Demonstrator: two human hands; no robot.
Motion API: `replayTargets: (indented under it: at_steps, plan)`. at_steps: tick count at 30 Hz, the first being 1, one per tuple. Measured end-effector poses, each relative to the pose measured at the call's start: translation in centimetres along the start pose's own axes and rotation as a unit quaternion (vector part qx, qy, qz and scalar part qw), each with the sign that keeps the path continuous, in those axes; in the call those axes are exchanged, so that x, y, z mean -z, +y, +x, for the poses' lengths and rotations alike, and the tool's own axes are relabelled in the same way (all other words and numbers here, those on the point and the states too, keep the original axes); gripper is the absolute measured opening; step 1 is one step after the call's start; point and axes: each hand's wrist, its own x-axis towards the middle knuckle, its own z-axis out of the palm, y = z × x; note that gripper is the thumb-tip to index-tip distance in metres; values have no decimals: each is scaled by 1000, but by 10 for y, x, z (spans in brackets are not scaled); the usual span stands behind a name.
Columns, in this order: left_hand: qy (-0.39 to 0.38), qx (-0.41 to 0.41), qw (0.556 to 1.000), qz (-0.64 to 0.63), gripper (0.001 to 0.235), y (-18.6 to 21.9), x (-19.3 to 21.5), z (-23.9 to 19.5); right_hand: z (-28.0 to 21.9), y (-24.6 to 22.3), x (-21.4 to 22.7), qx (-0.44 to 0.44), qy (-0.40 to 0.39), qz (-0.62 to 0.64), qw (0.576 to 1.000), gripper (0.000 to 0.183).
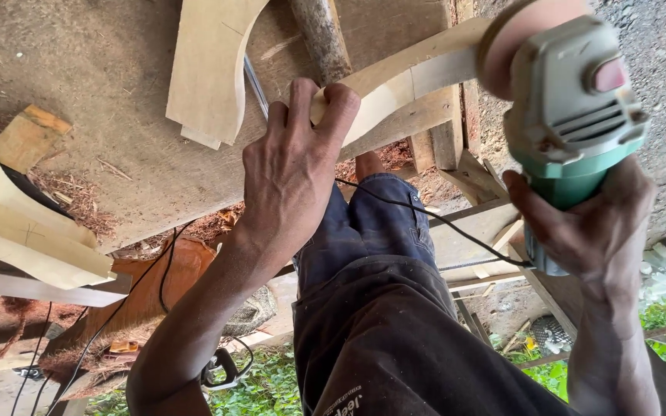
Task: The person uses a handheld angle grinder with a sanding disc to smooth the edges and surfaces of a curved wooden piece. They hold the wood with their left hand and guide the tool with their right hand, frequently rotating the piece to access different sides. The person occasionally pauses to inspect the wood before resuming the sanding process.
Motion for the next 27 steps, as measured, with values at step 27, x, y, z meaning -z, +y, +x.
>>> replayTargets:
  at_steps: [27]
  plan:
    - [24, -4, 1000, 16, 41, 0, -1, -1, -11, -14, -20, -106, -17, -97, 989, 72]
